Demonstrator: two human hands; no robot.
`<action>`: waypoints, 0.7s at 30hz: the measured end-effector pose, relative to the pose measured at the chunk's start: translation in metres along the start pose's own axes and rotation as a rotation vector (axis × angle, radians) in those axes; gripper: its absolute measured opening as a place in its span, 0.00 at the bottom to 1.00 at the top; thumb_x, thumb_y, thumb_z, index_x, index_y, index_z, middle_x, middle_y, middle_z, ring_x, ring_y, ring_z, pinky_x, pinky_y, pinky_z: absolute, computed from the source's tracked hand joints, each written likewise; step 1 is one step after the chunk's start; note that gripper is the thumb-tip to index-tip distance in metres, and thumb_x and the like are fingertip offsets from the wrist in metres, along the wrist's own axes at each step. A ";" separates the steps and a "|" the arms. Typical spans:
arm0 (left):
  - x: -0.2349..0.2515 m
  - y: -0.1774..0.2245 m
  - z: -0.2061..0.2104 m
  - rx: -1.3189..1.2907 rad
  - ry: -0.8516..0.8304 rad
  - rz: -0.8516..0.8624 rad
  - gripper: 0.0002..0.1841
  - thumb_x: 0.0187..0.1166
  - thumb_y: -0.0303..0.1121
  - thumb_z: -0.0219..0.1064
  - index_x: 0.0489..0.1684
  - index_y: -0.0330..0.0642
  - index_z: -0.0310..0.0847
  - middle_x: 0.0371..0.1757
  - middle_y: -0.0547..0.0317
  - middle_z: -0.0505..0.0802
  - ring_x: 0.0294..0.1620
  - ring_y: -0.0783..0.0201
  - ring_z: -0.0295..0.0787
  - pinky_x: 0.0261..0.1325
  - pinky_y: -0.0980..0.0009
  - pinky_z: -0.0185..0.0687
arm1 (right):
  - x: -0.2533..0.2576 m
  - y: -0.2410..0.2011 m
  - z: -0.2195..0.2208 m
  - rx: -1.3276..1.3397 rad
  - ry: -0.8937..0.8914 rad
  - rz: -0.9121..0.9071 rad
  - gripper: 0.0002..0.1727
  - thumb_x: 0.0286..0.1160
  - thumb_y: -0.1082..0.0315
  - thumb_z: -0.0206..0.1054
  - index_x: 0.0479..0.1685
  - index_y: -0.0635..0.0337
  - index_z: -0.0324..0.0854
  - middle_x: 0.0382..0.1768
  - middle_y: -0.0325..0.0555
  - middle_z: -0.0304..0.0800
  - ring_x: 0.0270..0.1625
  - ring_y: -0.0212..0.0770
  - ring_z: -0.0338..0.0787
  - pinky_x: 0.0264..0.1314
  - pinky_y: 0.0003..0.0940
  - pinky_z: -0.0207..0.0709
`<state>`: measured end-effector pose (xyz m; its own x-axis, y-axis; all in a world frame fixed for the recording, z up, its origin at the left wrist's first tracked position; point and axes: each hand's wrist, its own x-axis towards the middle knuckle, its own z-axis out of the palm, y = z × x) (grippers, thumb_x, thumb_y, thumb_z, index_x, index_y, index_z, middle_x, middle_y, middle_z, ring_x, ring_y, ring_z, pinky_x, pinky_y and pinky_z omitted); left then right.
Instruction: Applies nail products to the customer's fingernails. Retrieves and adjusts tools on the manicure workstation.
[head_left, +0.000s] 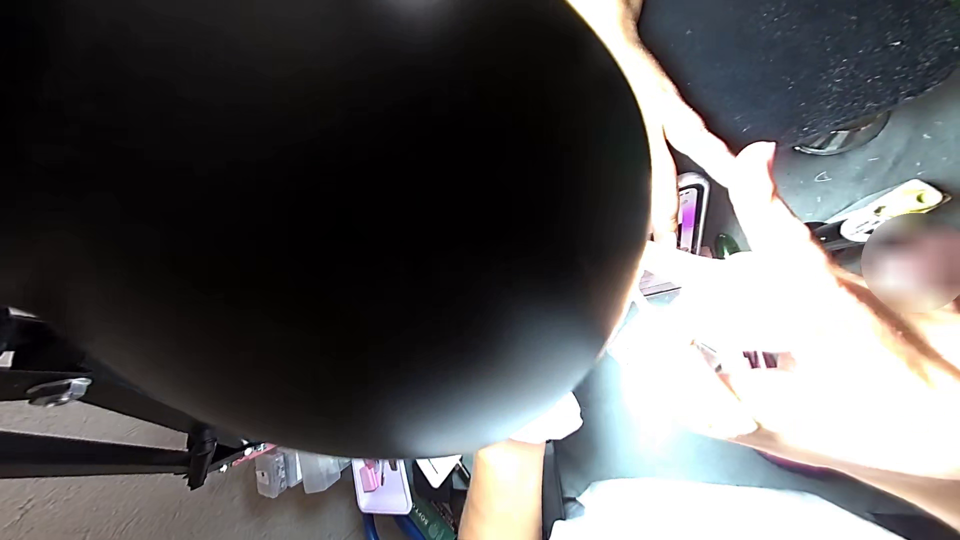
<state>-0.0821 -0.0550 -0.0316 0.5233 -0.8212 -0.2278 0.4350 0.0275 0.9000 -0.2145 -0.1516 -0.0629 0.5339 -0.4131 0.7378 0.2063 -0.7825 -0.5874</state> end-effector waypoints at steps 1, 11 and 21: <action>-0.002 -0.001 0.003 0.041 0.038 -0.006 0.09 0.87 0.30 0.57 0.56 0.50 0.80 0.41 0.66 0.88 0.43 0.77 0.86 0.45 0.83 0.82 | -0.003 -0.001 0.003 -0.015 0.025 0.010 0.14 0.80 0.60 0.69 0.36 0.64 0.78 0.30 0.48 0.90 0.40 0.38 0.94 0.73 0.47 0.82; -0.003 0.000 0.008 0.145 0.091 -0.014 0.06 0.87 0.32 0.58 0.50 0.51 0.81 0.37 0.67 0.88 0.40 0.78 0.86 0.41 0.83 0.82 | -0.003 -0.004 0.012 -0.045 0.079 0.004 0.12 0.80 0.64 0.68 0.36 0.65 0.76 0.29 0.48 0.91 0.44 0.36 0.95 0.85 0.47 0.73; -0.003 0.000 0.012 0.136 0.126 0.026 0.07 0.86 0.30 0.58 0.53 0.52 0.80 0.38 0.67 0.88 0.39 0.78 0.87 0.40 0.82 0.83 | -0.002 -0.005 0.012 -0.052 0.074 0.011 0.11 0.79 0.66 0.68 0.34 0.65 0.76 0.29 0.48 0.92 0.46 0.38 0.96 0.85 0.47 0.74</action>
<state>-0.0924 -0.0598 -0.0265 0.6245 -0.7430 -0.2406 0.3216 -0.0361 0.9462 -0.2066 -0.1416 -0.0657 0.4734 -0.4534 0.7552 0.1567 -0.8003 -0.5787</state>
